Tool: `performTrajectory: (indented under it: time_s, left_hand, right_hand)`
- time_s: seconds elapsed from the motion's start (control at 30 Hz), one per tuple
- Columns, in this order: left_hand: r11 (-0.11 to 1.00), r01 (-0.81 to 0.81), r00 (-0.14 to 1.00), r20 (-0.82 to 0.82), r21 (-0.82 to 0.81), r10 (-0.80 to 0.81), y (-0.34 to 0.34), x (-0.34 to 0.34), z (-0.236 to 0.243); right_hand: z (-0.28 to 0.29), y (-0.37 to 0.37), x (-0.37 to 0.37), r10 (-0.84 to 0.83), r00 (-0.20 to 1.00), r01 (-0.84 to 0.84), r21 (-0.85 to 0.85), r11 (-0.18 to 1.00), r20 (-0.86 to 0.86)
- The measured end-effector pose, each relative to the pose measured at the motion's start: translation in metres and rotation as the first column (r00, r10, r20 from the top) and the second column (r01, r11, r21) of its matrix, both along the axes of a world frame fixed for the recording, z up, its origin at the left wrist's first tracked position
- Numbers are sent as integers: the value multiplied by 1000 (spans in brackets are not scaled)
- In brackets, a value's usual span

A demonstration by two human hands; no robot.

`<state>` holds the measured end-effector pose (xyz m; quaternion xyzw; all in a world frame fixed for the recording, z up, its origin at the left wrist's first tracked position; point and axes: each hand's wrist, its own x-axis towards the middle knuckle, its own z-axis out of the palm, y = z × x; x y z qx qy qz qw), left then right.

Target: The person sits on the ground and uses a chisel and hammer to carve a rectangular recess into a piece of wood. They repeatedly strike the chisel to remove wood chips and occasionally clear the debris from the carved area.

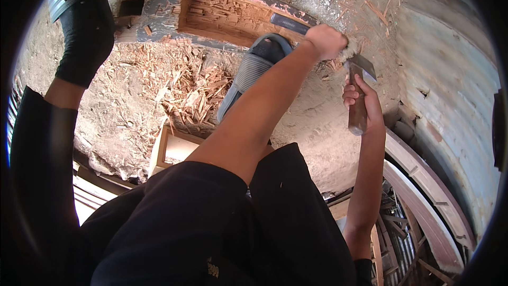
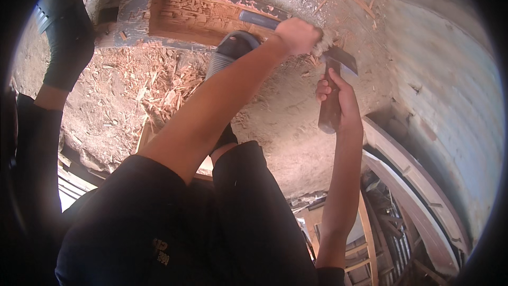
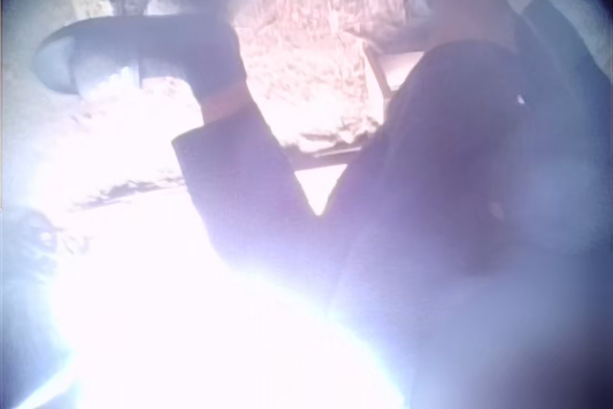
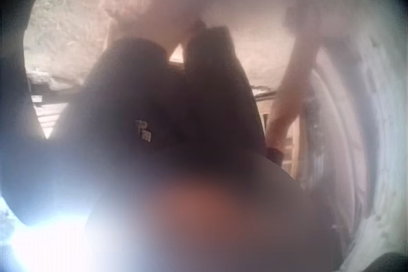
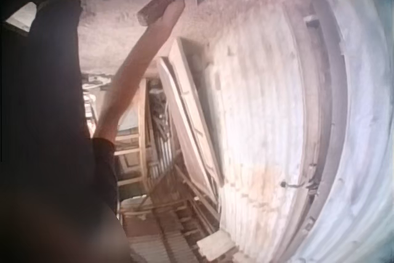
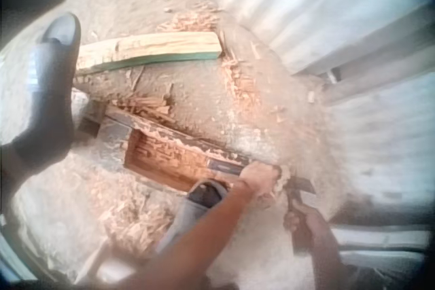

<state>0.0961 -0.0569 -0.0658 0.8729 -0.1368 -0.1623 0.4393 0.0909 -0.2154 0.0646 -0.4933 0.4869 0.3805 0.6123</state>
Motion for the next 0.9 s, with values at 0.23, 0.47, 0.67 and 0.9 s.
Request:
performTrajectory:
  time_s: [0.23, 0.47, 0.67, 0.9]
  left_hand:
    - [999, 11, 998, 69, 37, -14, -3, 0, -6]
    - [999, 1, 996, 87, 43, -5, -8, 0, -6]
    - [1000, -20, 996, 85, -2, 20, -3, -7, -4]
    - [1000, 17, 995, 97, 25, -19, 1, -3, -9]
  right_hand:
    - [18, -29, 5, 82, 994, -78, 48, 996, -77]
    - [-4, -51, 23, -232, 963, 250, -127, 960, 139]
    - [2, 14, -14, 131, 991, -130, 36, 991, -28]
    - [9, -62, -2, -238, 949, 259, 84, 962, -206]
